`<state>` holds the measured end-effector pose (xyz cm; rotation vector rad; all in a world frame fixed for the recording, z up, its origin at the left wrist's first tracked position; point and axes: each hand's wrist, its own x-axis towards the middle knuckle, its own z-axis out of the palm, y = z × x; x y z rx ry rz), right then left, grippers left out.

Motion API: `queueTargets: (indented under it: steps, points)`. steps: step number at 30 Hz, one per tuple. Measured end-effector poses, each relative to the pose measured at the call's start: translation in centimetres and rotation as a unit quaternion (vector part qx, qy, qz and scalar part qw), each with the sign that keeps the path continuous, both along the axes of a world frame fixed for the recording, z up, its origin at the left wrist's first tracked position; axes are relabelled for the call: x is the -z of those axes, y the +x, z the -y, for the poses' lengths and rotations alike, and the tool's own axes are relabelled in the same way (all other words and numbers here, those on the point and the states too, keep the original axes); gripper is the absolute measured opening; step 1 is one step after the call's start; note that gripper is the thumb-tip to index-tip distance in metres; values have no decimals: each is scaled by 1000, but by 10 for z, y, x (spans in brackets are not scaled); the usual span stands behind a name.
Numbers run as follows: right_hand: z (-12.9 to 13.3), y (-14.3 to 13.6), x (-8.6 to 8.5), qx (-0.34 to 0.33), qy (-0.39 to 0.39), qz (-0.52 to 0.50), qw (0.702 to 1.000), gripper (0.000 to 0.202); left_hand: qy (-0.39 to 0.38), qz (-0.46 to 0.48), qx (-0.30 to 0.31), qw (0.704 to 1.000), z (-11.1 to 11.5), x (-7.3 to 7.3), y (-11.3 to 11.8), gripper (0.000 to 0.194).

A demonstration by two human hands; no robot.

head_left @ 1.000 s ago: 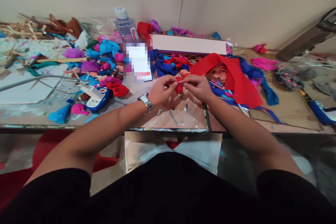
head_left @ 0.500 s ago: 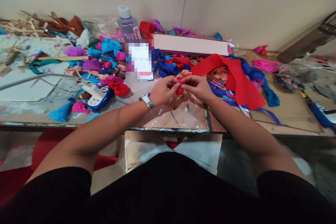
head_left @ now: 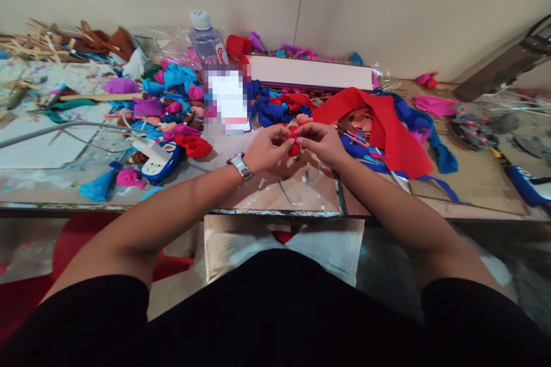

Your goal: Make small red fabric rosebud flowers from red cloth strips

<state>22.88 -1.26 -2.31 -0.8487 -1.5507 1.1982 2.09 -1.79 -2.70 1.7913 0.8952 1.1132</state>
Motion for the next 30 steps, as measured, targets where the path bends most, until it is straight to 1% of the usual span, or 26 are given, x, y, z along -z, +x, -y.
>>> queueTargets:
  steps: [5, 9, 13, 15, 19, 23, 26, 30]
  points:
    - [0, 0, 0, -5, -3, 5, 1000, 43, -40, 37, 25, 998, -3, 2, 1, 29]
    - [-1, 1, 2, -17, 3, 7, 1000, 43, -89, 49, 22, 995, -3, 1, 0, 34]
    - [0, 2, 2, -30, 13, 23, 999, 45, -119, 45, 11, 992, -3, -2, -1, 33]
    - [0, 3, 0, -21, 35, 56, 998, 46, -116, 29, 2, 993, -3, -3, -3, 31]
    - [3, 3, -5, 30, 103, 132, 985, 42, -79, -1, -8, 997, -5, -6, -5, 29]
    - [5, 2, -6, 54, 142, 168, 974, 36, -55, -13, -18, 998, -5, -8, -6, 29]
    - [5, 2, -7, 64, 186, 182, 963, 34, -60, -12, -23, 998, -5, -8, -6, 29]
    - [3, 4, -9, 70, 242, 205, 946, 31, -95, 12, -17, 995, -5, -5, -4, 34]
